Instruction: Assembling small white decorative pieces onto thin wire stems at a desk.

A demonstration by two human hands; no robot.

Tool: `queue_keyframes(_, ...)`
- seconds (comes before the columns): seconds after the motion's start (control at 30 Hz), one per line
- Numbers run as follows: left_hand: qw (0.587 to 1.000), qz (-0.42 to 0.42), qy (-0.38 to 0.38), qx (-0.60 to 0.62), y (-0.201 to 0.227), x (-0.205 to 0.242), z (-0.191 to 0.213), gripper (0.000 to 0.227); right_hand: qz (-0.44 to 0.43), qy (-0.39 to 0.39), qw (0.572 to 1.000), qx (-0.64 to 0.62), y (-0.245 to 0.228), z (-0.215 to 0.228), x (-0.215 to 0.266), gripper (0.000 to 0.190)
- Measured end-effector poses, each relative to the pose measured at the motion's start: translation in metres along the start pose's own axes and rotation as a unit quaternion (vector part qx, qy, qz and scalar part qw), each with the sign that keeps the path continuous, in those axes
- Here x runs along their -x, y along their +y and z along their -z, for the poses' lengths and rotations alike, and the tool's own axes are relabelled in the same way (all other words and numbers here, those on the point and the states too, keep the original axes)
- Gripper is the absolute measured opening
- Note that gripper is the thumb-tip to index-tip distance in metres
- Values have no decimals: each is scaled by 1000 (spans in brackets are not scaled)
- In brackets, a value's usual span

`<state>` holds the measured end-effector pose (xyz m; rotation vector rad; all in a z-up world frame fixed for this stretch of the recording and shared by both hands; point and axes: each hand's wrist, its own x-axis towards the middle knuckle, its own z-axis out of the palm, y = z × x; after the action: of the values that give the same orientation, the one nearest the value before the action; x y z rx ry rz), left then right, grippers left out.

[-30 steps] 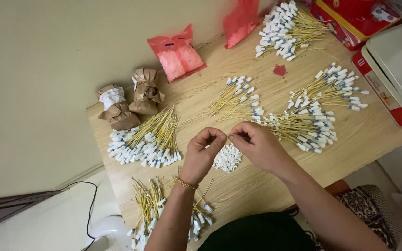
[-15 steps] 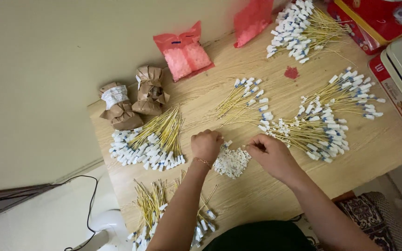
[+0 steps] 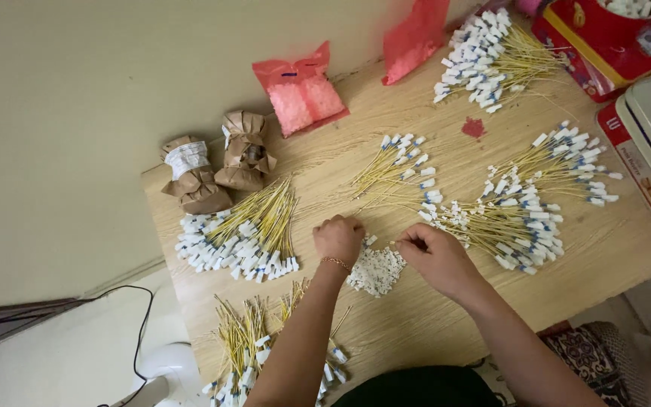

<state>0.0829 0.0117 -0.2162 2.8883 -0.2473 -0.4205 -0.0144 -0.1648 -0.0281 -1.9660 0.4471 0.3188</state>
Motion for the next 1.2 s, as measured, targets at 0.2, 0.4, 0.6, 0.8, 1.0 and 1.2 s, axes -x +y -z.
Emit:
queue_keyframes(0.2, 983, -68, 162, -54, 0, 1, -21, 15, -13, 8, 1000, 9, 2, 5, 11, 16)
queue_keyframes(0.4, 969, -140, 182, 86, 4, 8, -4, 6, -7, 24, 1000, -5, 3, 10, 23, 18)
queue_keyframes(0.6, 770, -64, -14, 634, 47, 94, 126, 9, 49, 24, 998, -20, -22, 20, 34, 15)
queue_keyframes(0.8, 659, -77, -36, 748, 48, 123, 146, 17, 72, 30, 997, -25, -43, 21, 50, 10)
queue_keyframes(1.0, 645, -83, -46, 758, 53, 133, 154, 18, 66, 22, 997, 15, -39, 27, 55, 12)
queue_keyframes(1.2, 652, -91, -64, 750, 52, 130, 145, 17, 74, 43, 995, 57, -52, 34, 70, 14)
